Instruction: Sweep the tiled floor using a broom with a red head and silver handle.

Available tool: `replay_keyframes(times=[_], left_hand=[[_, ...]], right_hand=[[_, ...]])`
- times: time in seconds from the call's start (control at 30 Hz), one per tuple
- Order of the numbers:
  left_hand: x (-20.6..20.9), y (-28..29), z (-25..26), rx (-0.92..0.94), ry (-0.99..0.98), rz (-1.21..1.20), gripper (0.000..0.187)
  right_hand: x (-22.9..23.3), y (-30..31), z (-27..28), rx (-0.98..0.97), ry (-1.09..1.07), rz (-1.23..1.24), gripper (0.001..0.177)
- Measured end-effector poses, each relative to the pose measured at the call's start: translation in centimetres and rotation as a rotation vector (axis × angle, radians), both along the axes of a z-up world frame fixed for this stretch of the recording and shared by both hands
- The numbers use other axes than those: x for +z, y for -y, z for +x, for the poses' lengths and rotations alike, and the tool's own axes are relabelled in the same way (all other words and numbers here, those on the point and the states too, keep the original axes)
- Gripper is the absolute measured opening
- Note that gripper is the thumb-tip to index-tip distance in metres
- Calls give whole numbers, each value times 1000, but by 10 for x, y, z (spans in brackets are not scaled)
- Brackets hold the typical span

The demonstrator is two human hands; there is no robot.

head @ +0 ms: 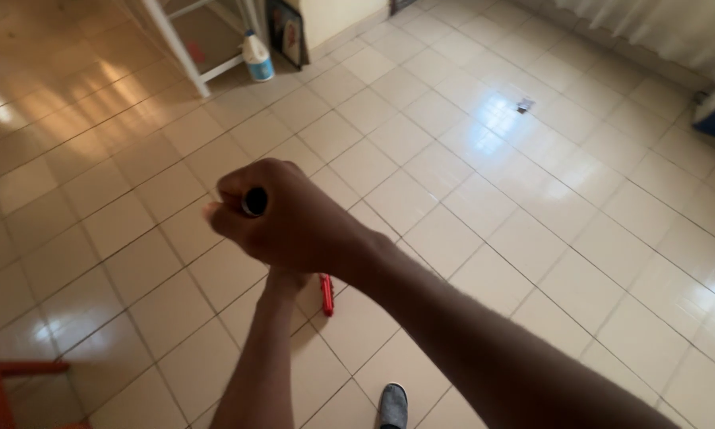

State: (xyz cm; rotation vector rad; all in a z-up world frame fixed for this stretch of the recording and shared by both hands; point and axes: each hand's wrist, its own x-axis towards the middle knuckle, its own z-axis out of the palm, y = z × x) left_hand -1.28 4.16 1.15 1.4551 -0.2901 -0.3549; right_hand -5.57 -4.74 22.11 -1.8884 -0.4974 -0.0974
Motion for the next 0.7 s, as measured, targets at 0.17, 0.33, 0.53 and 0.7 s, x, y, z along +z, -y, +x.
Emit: replay_keyframes(times=[0.17, 0.33, 0.53, 0.7], left_hand=[[-11, -95, -2, 106, 135, 114, 46], [-19, -191, -32, 210, 227, 235, 44], [-13, -291, -90, 416, 274, 593, 40], [-55, -345, -128, 467, -334, 1062, 45]], right_hand=[[1, -69, -8, 111, -36, 88, 42], [-22, -140, -26, 201, -58, 170, 44], [-58, -214, -53, 301, -135, 177, 49], [-109, -250, -70, 383, -231, 172, 46]])
